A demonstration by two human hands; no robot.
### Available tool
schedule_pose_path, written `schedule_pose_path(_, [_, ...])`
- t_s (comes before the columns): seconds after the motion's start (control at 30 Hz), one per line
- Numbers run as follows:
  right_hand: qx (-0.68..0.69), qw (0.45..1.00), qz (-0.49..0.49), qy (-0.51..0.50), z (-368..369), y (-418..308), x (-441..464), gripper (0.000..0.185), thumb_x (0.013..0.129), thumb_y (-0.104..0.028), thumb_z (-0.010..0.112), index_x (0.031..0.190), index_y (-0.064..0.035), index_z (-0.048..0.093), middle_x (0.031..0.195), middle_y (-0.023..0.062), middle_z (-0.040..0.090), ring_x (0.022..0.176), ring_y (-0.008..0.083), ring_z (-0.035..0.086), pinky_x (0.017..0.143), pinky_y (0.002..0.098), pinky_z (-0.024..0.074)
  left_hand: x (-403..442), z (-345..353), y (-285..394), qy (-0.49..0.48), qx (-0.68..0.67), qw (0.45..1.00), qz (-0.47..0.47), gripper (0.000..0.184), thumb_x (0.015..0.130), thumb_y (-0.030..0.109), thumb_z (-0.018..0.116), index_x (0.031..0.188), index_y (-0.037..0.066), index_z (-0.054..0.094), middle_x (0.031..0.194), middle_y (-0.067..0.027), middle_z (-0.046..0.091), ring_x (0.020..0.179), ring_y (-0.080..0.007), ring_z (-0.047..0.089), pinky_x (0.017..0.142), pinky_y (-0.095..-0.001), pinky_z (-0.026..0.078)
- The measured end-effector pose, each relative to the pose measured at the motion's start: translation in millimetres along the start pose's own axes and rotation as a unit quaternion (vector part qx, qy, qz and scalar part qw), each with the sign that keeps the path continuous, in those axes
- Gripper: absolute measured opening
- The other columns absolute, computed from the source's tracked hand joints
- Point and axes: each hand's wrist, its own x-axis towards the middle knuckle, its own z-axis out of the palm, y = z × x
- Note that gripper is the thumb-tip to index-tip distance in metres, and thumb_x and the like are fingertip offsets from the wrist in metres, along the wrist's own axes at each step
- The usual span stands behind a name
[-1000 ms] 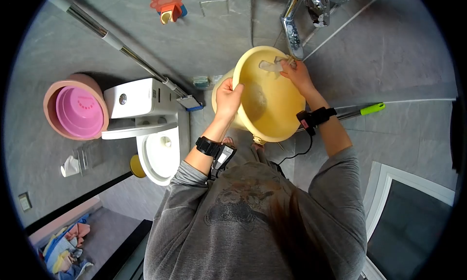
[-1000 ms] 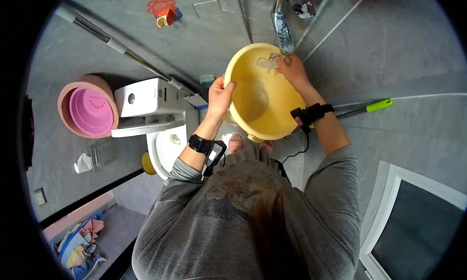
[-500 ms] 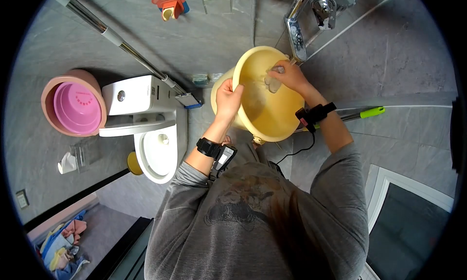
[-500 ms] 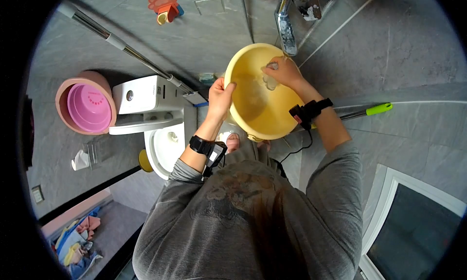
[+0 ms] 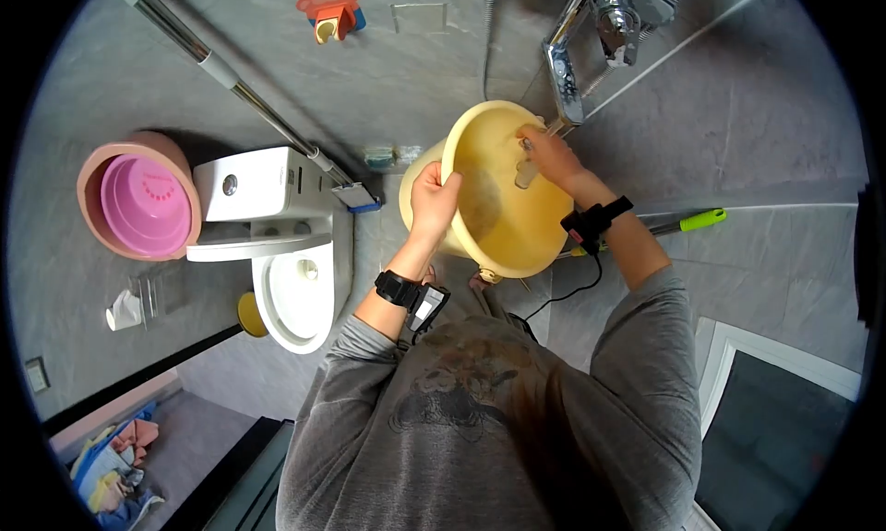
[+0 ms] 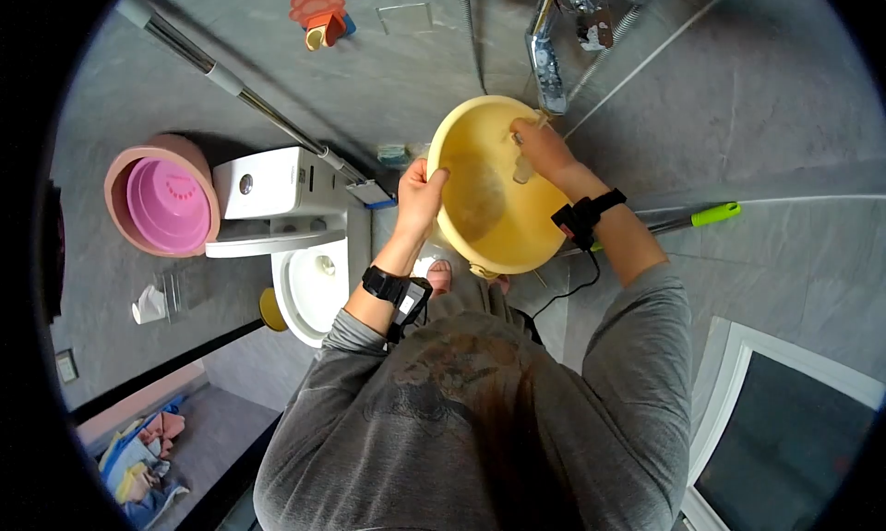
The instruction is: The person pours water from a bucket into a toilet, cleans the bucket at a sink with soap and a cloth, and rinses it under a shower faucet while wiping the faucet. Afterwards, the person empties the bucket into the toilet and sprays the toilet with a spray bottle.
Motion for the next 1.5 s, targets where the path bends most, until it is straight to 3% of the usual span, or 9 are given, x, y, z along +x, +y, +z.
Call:
schedule_pose_path(0.3, [-0.098, 0.986, -0.057, -0.118, 7, 23, -5, 0.009, 0.075, -0.008, 0.047, 0.079, -0.0002, 0.051, 0.081, 0.0181, 0.054, 0.08, 0.0301, 0.053, 0.066, 0.0366, 0.0409, -2, 0, 6, 0.006, 0.018, 1.0, -0.011, 0.008, 0.073, 0.004, 0.051, 0.066, 0.003, 0.048, 0.057, 0.0037, 0.047, 0.049, -0.0023, 0.039, 0.044, -0.0175, 0.032])
schedule_pose_path(0.53, [-0.003, 0.989, -0.132, -0.069, 9, 22, -2, 0.009, 0.074, -0.002, 0.046, 0.083, -0.0004, 0.048, 0.077, 0.0175, 0.053, 0.076, 0.0321, 0.054, 0.064, 0.0371, 0.0409, -2, -2, 8, 0.017, 0.008, 1.0, 0.005, 0.005, 0.073, 0.004, 0.05, 0.068, 0.003, 0.05, 0.058, 0.0031, 0.048, 0.049, -0.0027, 0.04, 0.045, -0.0177, 0.033])
schedule_pose_path(0.6, [0.04, 0.99, -0.006, -0.138, -1, 13, -2, 0.013, 0.074, -0.001, 0.046, 0.087, 0.0, 0.046, 0.08, 0.0189, 0.054, 0.074, 0.0344, 0.053, 0.064, 0.0374, 0.0419, -2, -4, 9, 0.007, 0.028, 1.0, 0.003, 0.004, 0.073, 0.003, 0.05, 0.069, 0.002, 0.049, 0.058, 0.003, 0.048, 0.049, -0.0027, 0.04, 0.045, -0.0178, 0.033])
schedule_pose_path(0.73, [0.121, 0.99, 0.048, -0.06, -1, 10, 3, 0.017, 0.076, -0.004, 0.045, 0.093, -0.0017, 0.046, 0.083, 0.0168, 0.055, 0.073, 0.0295, 0.055, 0.062, 0.0327, 0.0437, -1, -7, 7, 0.011, 0.03, 1.0, 0.001, 0.005, 0.073, 0.003, 0.05, 0.068, 0.002, 0.049, 0.058, 0.003, 0.048, 0.049, -0.0026, 0.04, 0.045, -0.0176, 0.032])
schedule_pose_path(0.8, [0.276, 0.943, 0.166, -0.081, -8, 1, 3, 0.03, 0.079, -0.007, 0.044, 0.108, -0.0036, 0.043, 0.083, 0.008, 0.054, 0.072, 0.0156, 0.055, 0.058, 0.0265, 0.0455, 1, -9, 5, 0.007, 0.044, 0.999, 0.006, 0.006, 0.074, 0.003, 0.05, 0.068, 0.002, 0.049, 0.059, 0.0028, 0.048, 0.049, -0.0025, 0.04, 0.045, -0.0176, 0.032])
schedule_pose_path(0.93, [0.254, 0.941, 0.163, -0.15, -7, 5, 5, 0.027, 0.081, -0.013, 0.046, 0.106, -0.0028, 0.048, 0.082, 0.0061, 0.055, 0.073, 0.0128, 0.055, 0.059, 0.0242, 0.0448, 0, -6, 6, 0.015, 0.034, 0.999, 0.01, 0.007, 0.074, 0.003, 0.049, 0.067, 0.003, 0.048, 0.058, 0.0029, 0.048, 0.049, -0.0026, 0.039, 0.045, -0.0175, 0.032])
schedule_pose_path(1.0, [0.373, 0.904, 0.154, -0.14, 4, 17, 7, 0.022, 0.081, -0.017, 0.049, 0.093, 0.0003, 0.054, 0.084, 0.0053, 0.057, 0.071, 0.013, 0.055, 0.058, 0.024, 0.0442, 0, -4, 7, 0.019, 0.024, 1.0, 0.006, 0.008, 0.075, 0.004, 0.049, 0.067, 0.003, 0.048, 0.058, 0.0029, 0.048, 0.048, -0.0028, 0.04, 0.044, -0.0176, 0.033])
schedule_pose_path(1.3, [0.261, 0.965, 0.018, 0.025, 21, 37, 5, 0.023, 0.083, -0.019, 0.045, 0.09, 0.0008, 0.055, 0.076, 0.0079, 0.057, 0.067, 0.0127, 0.054, 0.056, 0.0271, 0.0434, 3, -4, 8, 0.005, 0.013, 1.0, 0.007, 0.009, 0.074, 0.002, 0.048, 0.065, 0.004, 0.046, 0.057, 0.0022, 0.047, 0.048, -0.0032, 0.04, 0.044, -0.0179, 0.033])
schedule_pose_path(1.5, [0.138, 0.977, 0.164, -0.011, 11, 42, -2, 0.031, 0.082, -0.029, 0.045, 0.089, -0.0006, 0.055, 0.081, 0.0127, 0.058, 0.07, 0.023, 0.055, 0.063, 0.0329, 0.0425, 4, -8, 9, -0.025, 0.022, 0.999, 0.003, 0.006, 0.074, 0.002, 0.05, 0.069, 0.004, 0.048, 0.063, 0.0003, 0.052, 0.051, -0.0043, 0.043, 0.047, -0.0177, 0.035])
